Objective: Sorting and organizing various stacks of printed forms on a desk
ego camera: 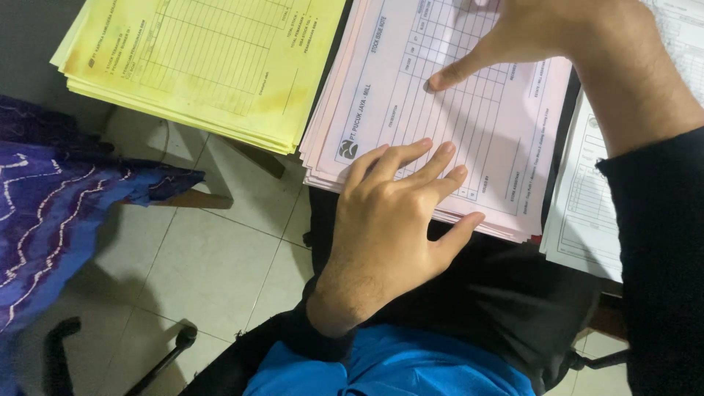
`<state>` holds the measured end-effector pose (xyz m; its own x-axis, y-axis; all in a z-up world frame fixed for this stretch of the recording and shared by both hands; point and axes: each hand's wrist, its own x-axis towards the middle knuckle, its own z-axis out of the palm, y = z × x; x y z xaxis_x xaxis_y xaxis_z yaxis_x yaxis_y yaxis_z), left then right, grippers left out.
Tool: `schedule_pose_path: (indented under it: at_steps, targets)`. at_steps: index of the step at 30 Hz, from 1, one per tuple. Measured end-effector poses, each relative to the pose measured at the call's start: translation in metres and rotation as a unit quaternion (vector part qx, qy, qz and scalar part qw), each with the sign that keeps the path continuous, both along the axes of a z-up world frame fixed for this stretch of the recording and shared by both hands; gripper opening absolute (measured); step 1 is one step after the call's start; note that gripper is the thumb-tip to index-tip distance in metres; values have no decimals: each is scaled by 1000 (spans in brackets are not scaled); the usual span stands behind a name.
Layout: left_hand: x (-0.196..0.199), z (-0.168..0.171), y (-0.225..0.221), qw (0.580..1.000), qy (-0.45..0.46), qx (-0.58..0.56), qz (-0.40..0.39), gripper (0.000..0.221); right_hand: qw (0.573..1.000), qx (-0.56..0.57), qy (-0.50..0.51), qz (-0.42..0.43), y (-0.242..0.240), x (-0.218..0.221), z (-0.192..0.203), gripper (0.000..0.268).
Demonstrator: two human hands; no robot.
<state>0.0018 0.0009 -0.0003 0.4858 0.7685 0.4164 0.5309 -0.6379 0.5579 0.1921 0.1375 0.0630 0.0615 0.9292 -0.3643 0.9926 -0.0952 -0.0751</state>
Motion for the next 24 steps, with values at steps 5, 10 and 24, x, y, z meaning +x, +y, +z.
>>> schedule_pose_path:
  at_steps: [5, 10, 24]
  targets:
    - [2, 3, -1, 1000, 10, 4, 9, 41, 999, 29, 20, 10, -22, 0, -2, 69]
    - [3, 9, 1, 998, 34, -44, 6, 35, 990, 59, 2, 131, -71, 10, -2, 63]
    - [21, 14, 4, 986, 75, 137, 51, 16, 926, 199, 165, -274, -382, 297, -124, 45]
